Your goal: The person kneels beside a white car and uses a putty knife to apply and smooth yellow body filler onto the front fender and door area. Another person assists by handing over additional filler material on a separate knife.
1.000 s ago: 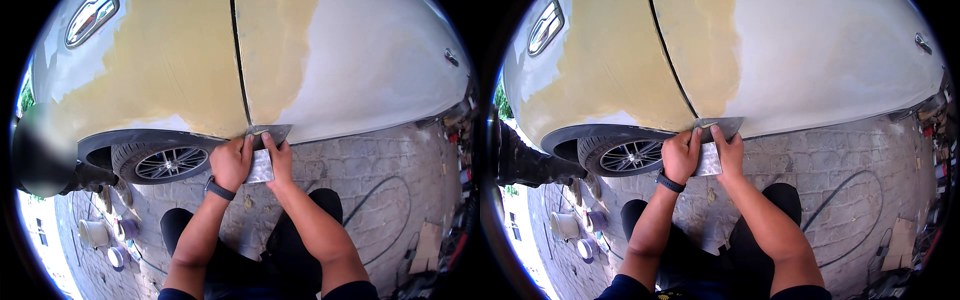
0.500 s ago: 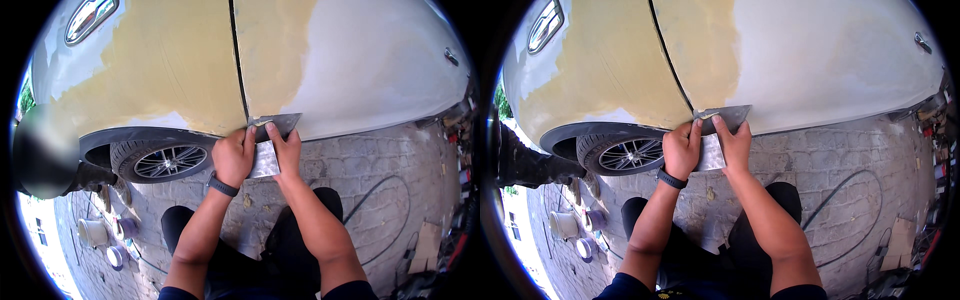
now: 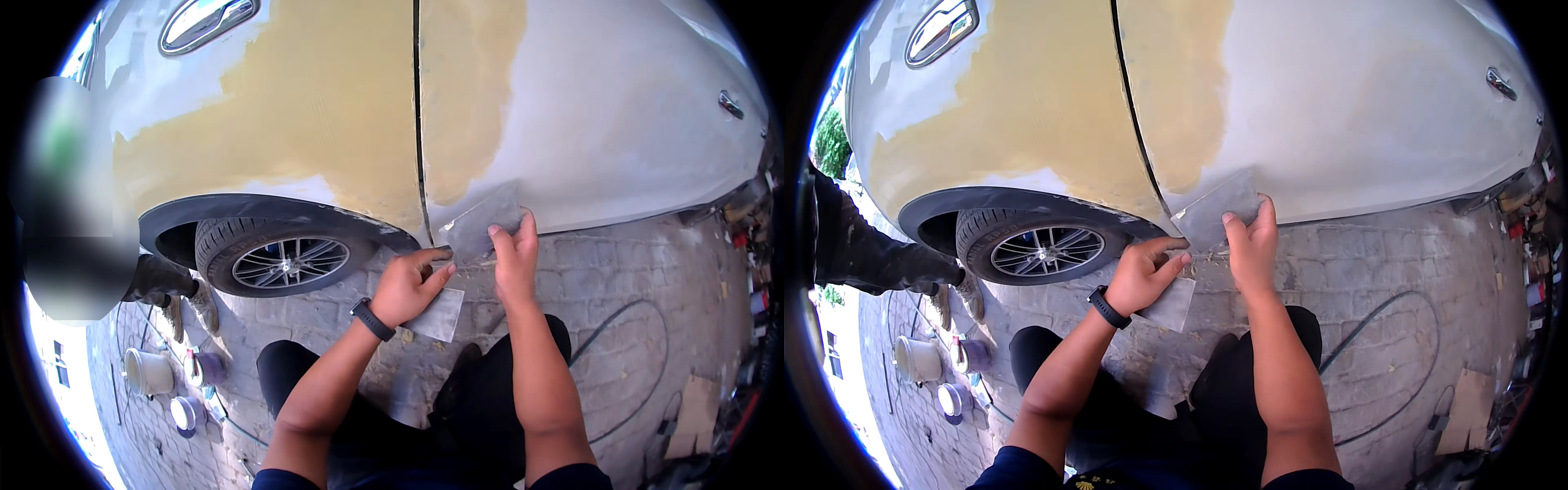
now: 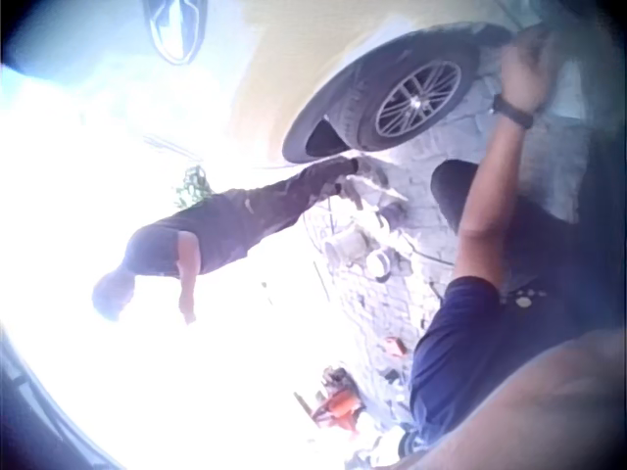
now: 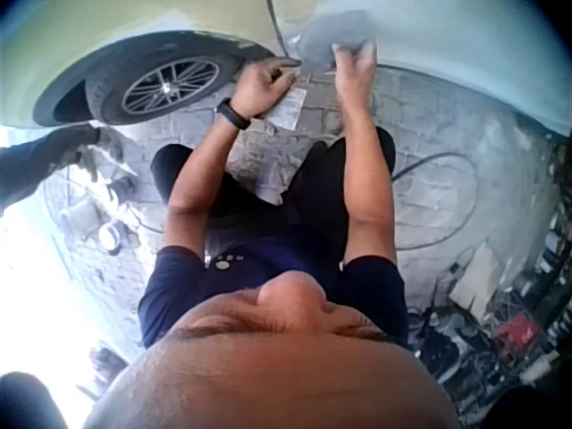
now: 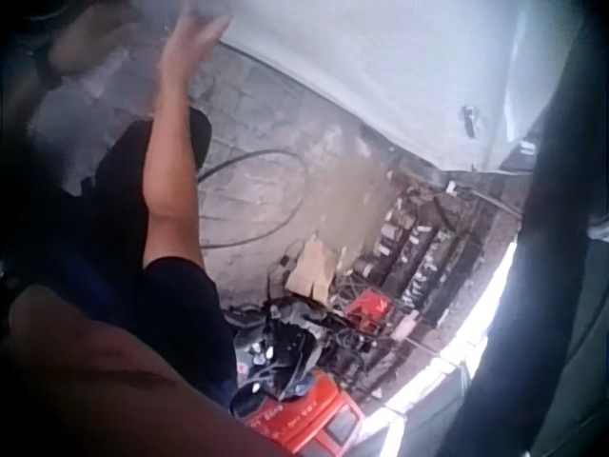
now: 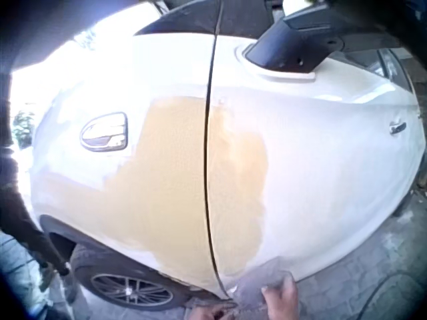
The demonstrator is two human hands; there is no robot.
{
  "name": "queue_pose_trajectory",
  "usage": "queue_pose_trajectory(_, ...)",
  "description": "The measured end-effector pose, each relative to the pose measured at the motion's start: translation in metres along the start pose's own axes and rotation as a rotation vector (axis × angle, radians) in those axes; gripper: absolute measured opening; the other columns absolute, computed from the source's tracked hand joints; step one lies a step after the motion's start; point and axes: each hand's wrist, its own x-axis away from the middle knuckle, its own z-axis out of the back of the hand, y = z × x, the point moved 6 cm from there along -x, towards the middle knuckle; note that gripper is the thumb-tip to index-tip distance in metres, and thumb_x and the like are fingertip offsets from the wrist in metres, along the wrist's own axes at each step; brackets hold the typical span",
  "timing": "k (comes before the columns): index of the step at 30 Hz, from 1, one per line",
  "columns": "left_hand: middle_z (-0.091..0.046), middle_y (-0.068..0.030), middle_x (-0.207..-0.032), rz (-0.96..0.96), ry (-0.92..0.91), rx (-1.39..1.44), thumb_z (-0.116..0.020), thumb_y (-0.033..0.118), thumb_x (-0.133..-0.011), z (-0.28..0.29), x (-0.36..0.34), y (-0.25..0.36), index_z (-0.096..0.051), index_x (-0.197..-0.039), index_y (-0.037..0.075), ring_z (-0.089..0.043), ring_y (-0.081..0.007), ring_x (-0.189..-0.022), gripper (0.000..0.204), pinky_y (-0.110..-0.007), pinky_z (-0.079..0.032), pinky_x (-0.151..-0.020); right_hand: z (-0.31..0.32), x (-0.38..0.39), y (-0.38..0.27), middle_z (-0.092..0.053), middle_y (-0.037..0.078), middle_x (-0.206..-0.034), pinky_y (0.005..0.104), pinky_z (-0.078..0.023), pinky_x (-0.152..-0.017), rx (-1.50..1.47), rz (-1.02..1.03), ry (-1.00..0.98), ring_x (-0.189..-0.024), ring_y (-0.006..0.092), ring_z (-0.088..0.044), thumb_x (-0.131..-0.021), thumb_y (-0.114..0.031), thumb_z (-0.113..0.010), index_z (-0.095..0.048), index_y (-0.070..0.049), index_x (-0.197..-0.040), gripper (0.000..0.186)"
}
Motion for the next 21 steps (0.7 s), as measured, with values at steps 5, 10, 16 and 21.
queue_pose_trajectory(5,-0.068,-0.0097,-0.071,0.114,0.048,0.180,-0.074,0.026,-0.102,0.025,0.034,-0.025,-0.073,-0.119,-0.001,-0.056,-0.0095,-0.064,0.032,-0.030,-0.048,-0.061,-0.013,0.031,-0.042,-0.068,0.012,-0.094,0.0319,-0.053,-0.082,0.773,0.488,-0.215,-0.092,0.0126,-0.064,-0.091,-0.003,-0.069,-0.058,0.002,-0.121,0.032)
queue_pose_trajectory(10,-0.074,-0.0105,-0.091,0.141,0.203,0.278,-0.067,0.024,-0.106,0.052,0.071,-0.033,-0.073,-0.117,-0.004,-0.065,-0.0114,-0.086,0.031,-0.029,-0.053,-0.080,-0.028,0.058,-0.031,-0.068,0.004,-0.096,0.0269,-0.050,-0.079,0.114,0.046,-0.330,-0.089,0.0093,-0.061,-0.094,-0.003,-0.072,-0.063,0.001,-0.111,0.019)
queue_pose_trajectory(16,-0.066,0.0024,-0.077,0.209,-0.014,0.365,-0.076,0.015,-0.100,0.055,0.122,-0.009,-0.072,-0.115,-0.004,-0.054,-0.0031,-0.071,0.024,-0.025,-0.045,-0.061,-0.052,0.081,-0.016,-0.069,0.000,-0.102,0.0275,-0.050,-0.081,-0.198,-0.114,-0.409,-0.091,0.0069,-0.060,-0.097,-0.006,-0.073,-0.065,0.000,-0.116,0.021)
queue_pose_trajectory(21,-0.062,0.0063,-0.074,0.218,-0.012,0.325,-0.078,0.012,-0.098,0.058,0.158,-0.009,-0.074,-0.095,-0.002,-0.049,-0.0007,-0.068,0.015,-0.024,-0.040,-0.058,-0.081,0.113,-0.021,-0.073,0.004,-0.108,0.0293,-0.053,-0.087,-0.253,-0.227,-0.480,-0.097,0.0084,-0.063,-0.101,-0.014,-0.072,-0.067,0.002,-0.119,0.025)
